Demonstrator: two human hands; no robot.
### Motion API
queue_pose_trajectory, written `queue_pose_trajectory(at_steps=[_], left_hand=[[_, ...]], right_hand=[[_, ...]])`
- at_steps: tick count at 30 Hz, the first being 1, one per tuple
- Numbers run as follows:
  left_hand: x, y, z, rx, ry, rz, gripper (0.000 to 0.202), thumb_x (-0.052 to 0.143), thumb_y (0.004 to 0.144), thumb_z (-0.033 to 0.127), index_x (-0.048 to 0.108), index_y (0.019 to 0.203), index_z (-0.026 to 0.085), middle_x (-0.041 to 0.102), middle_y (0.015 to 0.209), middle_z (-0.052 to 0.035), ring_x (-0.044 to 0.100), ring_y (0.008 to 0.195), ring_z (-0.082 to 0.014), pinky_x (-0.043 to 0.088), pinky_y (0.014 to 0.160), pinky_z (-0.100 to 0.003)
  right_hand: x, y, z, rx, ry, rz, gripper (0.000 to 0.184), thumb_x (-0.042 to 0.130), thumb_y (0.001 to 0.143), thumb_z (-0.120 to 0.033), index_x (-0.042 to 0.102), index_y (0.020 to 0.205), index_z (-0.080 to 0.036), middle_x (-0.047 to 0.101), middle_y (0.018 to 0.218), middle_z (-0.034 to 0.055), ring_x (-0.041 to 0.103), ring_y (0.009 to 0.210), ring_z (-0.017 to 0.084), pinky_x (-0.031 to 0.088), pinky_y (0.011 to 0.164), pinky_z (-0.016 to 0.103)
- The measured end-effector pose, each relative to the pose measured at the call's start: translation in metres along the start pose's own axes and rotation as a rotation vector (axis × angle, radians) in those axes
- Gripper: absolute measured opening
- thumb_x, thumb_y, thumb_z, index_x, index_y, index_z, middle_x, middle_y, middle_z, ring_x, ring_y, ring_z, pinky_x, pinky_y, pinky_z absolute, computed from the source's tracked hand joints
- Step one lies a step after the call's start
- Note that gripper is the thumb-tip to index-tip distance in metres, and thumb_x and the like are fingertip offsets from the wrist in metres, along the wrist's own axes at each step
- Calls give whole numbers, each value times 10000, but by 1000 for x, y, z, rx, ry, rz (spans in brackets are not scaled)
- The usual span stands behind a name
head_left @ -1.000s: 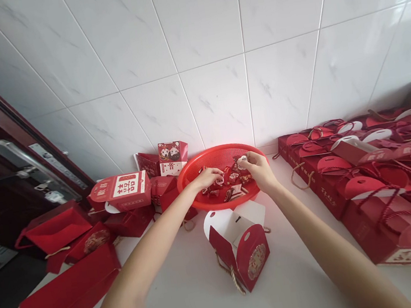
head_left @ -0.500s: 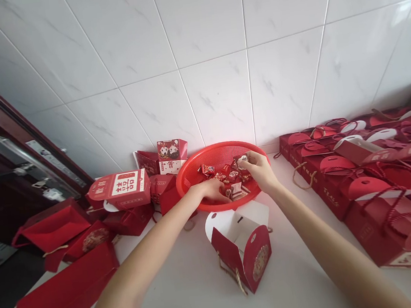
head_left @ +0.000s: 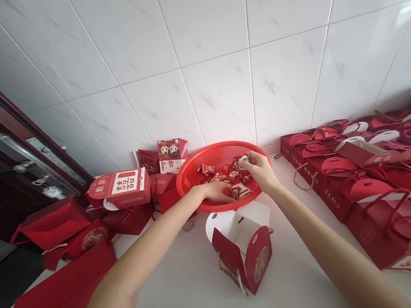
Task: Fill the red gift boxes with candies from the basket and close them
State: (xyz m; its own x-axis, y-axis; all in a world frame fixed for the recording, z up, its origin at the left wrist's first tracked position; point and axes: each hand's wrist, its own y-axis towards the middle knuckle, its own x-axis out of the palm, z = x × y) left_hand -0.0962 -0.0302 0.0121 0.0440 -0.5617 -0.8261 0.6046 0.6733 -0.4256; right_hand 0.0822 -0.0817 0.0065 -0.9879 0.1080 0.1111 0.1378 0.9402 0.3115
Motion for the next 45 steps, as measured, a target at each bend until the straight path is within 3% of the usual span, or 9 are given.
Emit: queue_pose_trajectory(at_steps=[4, 8, 13, 16, 18, 23, 29, 37, 45], left_hand=[[3, 7, -4, 32, -20, 43, 508, 638, 788, 593, 652, 1135, 222, 690, 1076, -81, 640, 900, -245, 451, 739, -300], [2, 10, -7, 45, 55, 38, 586, 690, 765, 515, 596, 1287, 263, 675, 1118, -66, 627, 921, -248, 442, 749, -305], [1, 8, -5, 21, 54, 34, 313, 757, 658, 308, 660, 941, 216, 664, 869, -19, 611, 768, -207, 416, 636, -281], [1, 8, -4, 28, 40, 70, 230, 773, 618, 276, 565, 672, 196, 602, 706, 1, 572, 669, -185, 379, 577, -282], [-1, 7, -3, 41, 14, 120, 278, 779, 629, 306, 523, 635, 198, 566, 660, 13, 554, 639, -173, 364, 556, -280], [-10, -1, 5, 113, -206, 350, 282, 723, 750, 428, 603, 850, 194, 618, 727, 11, 596, 679, -169, 430, 583, -267], [-13, -23, 22, 210, -599, 703, 342, 552, 909, 466, 674, 1062, 186, 715, 1047, -44, 652, 983, -201, 523, 823, -272], [0, -23, 33, 142, -1000, 815, 366, 619, 884, 393, 671, 1180, 185, 714, 1170, -66, 686, 996, -222, 576, 813, -300], [7, -19, 29, 230, -1070, 975, 412, 721, 803, 414, 728, 1140, 177, 730, 1201, -74, 680, 1108, -254, 560, 964, -372]], right_hand=[[0, 0, 1, -20, -10, -3, 287, 679, 717, -378, 451, 650, -216, 507, 621, -24, 469, 585, 118, 361, 532, 258], [0, 0, 1, -18, -22, -10, 253, 642, 730, -354, 444, 655, -214, 505, 630, -26, 446, 575, 107, 352, 535, 255], [1, 0, 1, -7, -10, -1, 308, 690, 703, -412, 454, 660, -218, 522, 634, -19, 488, 594, 124, 376, 534, 259], [1, 0, 0, 1, -3, 6, 319, 704, 697, -420, 460, 660, -218, 528, 632, -17, 494, 595, 129, 386, 537, 264], [1, 0, 0, 5, 3, 8, 314, 704, 700, -411, 459, 657, -218, 527, 631, -18, 494, 592, 129, 393, 543, 269], [-2, 1, -3, 18, 63, 19, 299, 696, 694, -423, 482, 664, -217, 562, 667, -13, 532, 630, 137, 437, 589, 274], [-2, -1, -10, 148, 268, 12, 364, 754, 654, -498, 585, 824, -224, 661, 756, 7, 623, 670, 179, 501, 612, 307], [4, -8, -21, 189, 346, -28, 359, 811, 609, -478, 596, 724, -215, 655, 769, 1, 616, 749, 181, 507, 655, 291], [4, -9, -24, 197, 368, -86, 333, 805, 630, -460, 598, 745, -226, 693, 858, 17, 640, 860, 212, 522, 740, 317]])
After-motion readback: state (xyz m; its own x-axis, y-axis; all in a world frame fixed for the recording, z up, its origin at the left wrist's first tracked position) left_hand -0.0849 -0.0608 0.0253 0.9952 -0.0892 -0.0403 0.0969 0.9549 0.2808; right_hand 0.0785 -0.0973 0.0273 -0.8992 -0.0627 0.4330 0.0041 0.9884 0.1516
